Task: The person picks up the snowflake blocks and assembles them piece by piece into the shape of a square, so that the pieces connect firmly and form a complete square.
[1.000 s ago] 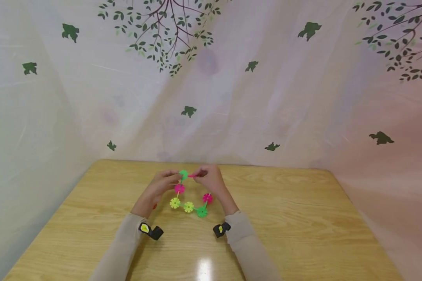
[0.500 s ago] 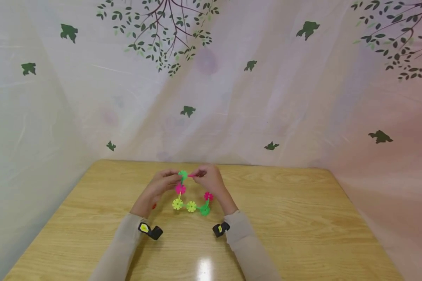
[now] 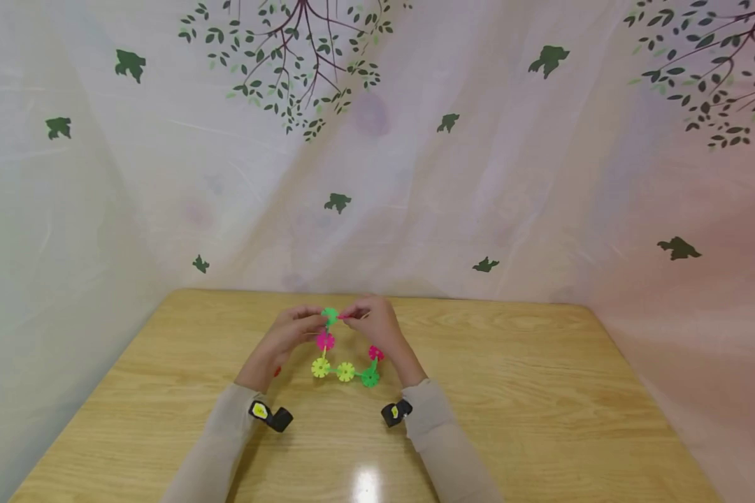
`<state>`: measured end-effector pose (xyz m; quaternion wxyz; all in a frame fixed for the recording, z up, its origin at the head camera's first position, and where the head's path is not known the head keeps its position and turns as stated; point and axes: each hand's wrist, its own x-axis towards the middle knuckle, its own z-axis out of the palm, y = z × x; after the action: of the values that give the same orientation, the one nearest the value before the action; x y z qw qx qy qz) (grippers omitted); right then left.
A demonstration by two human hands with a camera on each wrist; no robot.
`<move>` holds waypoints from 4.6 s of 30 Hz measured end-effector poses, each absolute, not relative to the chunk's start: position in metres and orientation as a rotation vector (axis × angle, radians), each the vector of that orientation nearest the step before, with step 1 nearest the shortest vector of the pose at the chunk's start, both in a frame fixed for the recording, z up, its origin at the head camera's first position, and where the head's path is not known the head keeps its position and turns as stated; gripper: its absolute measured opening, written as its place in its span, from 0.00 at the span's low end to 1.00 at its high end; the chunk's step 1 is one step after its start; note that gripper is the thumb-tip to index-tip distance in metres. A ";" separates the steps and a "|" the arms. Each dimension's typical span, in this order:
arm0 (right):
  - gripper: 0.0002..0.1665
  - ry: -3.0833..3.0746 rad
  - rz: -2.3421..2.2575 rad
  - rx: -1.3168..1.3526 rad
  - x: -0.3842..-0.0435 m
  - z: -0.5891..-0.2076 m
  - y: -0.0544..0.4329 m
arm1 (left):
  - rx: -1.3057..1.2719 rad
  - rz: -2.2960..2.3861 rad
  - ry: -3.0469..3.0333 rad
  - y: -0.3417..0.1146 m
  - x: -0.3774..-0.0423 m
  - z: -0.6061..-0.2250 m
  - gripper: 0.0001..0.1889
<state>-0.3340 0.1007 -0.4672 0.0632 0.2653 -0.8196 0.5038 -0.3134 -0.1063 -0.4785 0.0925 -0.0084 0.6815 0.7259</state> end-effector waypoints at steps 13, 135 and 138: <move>0.02 -2.469 1.562 0.790 -0.334 -0.467 0.100 | -0.029 2.137 2.019 -0.111 -0.312 -0.476 0.15; 0.07 -2.908 0.620 1.678 -0.270 -0.482 0.022 | 0.165 1.906 2.106 -0.164 -0.325 -0.483 0.10; 0.08 -2.911 0.636 1.699 -0.270 -0.482 0.025 | 0.197 1.909 2.066 -0.163 -0.325 -0.484 0.07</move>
<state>-0.2701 0.0247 -0.4824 -0.1435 0.4902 -0.8399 0.1834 -0.3254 -0.1628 -0.4843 0.1602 0.0689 0.7233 0.6681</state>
